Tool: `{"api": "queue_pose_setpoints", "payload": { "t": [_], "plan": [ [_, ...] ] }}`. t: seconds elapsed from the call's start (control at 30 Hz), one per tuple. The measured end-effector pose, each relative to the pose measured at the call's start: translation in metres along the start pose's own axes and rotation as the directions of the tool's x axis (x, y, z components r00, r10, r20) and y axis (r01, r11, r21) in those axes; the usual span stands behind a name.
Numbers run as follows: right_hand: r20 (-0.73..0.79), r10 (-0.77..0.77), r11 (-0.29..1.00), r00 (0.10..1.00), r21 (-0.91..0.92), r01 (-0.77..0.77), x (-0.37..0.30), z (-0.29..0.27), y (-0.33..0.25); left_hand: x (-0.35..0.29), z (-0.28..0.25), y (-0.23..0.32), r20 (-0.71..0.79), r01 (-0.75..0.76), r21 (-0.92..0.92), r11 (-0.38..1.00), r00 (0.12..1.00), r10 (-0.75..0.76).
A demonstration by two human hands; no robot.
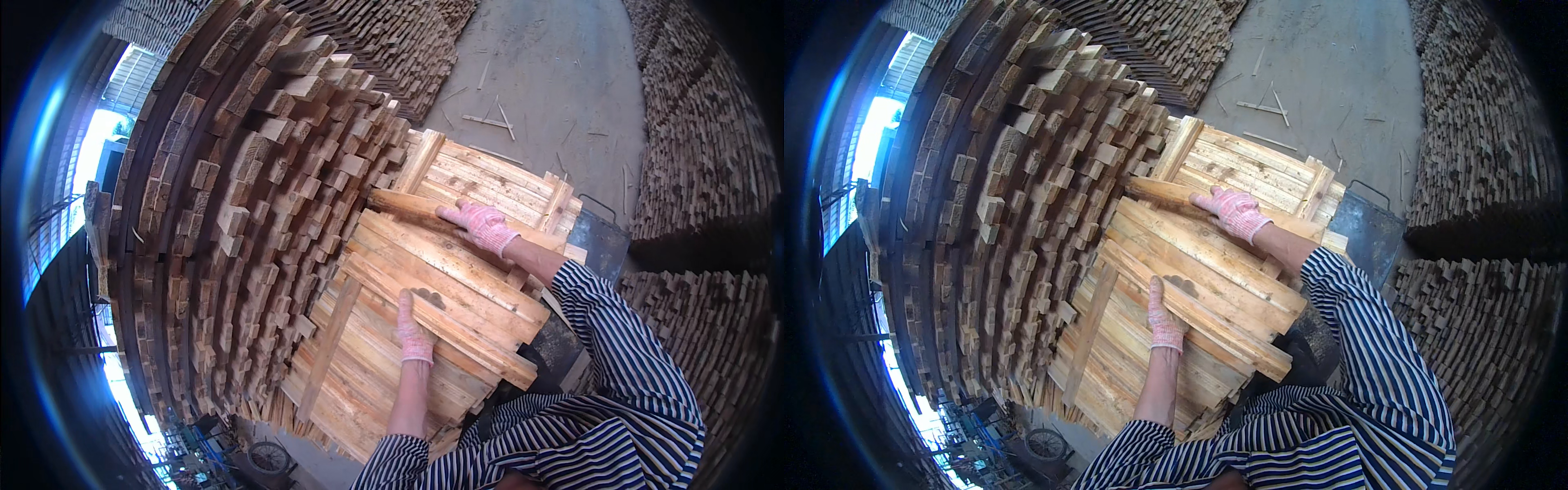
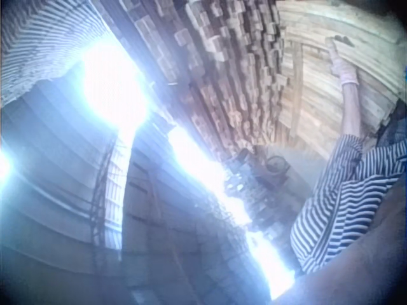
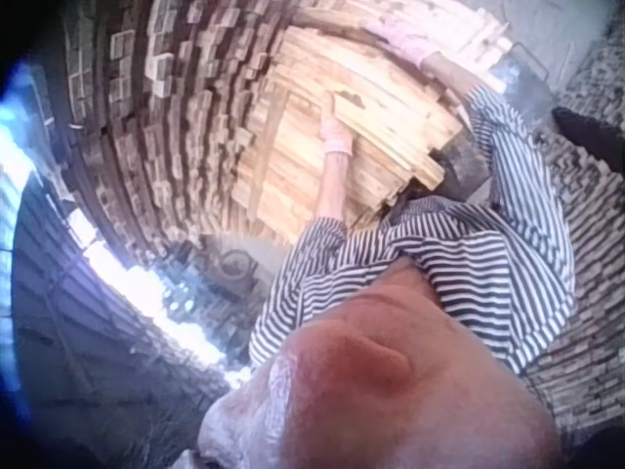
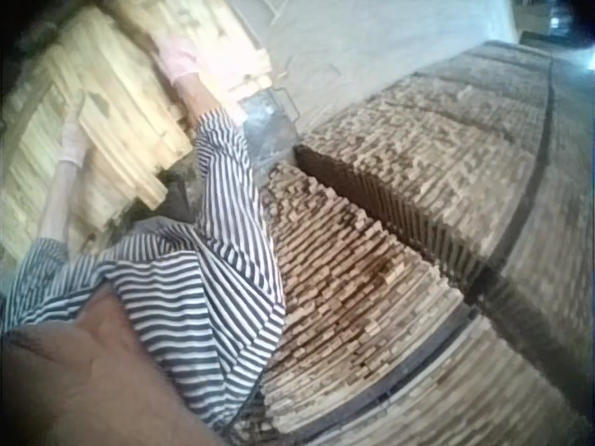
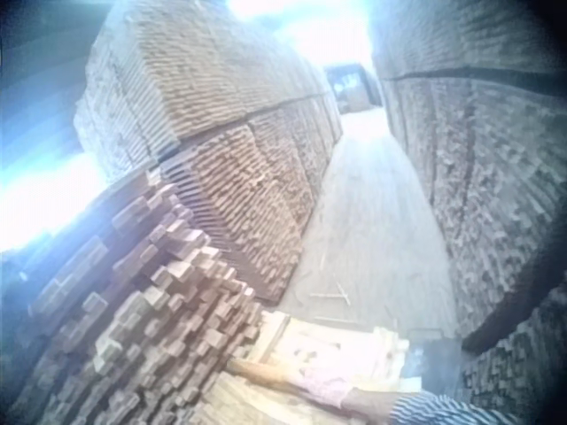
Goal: The person repeatedly picks up small bundles of wooden planks from a metal rack and places them onto a growing stack on the floor. The worker wears pink gloves and handles the wood by hand, moving between the rack and the stack in a continuous loop.
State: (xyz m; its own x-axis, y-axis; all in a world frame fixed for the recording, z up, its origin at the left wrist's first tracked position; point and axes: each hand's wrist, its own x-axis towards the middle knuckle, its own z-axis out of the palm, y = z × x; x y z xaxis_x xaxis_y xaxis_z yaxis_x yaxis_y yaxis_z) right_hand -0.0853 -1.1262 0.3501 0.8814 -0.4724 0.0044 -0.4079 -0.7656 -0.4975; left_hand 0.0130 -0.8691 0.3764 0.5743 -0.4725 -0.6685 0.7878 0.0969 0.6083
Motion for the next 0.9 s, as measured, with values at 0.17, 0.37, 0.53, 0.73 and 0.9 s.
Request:
{"api": "queue_pose_setpoints", "payload": {
  "t": [0.17,0.37,0.53,0.73,0.9],
  "plan": [
    [-0.046,0.122,0.974,0.991,0.197,-0.111,-0.019,0.029,-0.051,0.006,-0.002,0.001,0.05,-0.013,0.003,1.0,0.999,0.013],
    [0.083,0.03,0.999,0.996,0.038,-0.033,-0.045,-0.032,-0.109,0.008,0.009,0.01,0.003,0.017,0.102,0.995,1.0,-0.018],
    [0.256,-0.016,0.829,0.967,0.544,-0.13,-0.081,-0.038,-0.085,-0.018,0.084,0.002,0.212,0.082,0.079,0.993,0.972,-0.097],
    [0.22,0.098,0.919,0.971,0.354,-0.173,-0.018,-0.06,-0.01,0.019,0.033,0.005,0.437,-0.352,0.869,-0.347,0.875,0.207],
    [0.287,0.139,0.905,0.948,0.351,-0.239,0.008,-0.005,0.032,0.021,0.037,-0.004,0.441,-0.325,0.745,-0.582,0.895,0.064]
  ]
}}
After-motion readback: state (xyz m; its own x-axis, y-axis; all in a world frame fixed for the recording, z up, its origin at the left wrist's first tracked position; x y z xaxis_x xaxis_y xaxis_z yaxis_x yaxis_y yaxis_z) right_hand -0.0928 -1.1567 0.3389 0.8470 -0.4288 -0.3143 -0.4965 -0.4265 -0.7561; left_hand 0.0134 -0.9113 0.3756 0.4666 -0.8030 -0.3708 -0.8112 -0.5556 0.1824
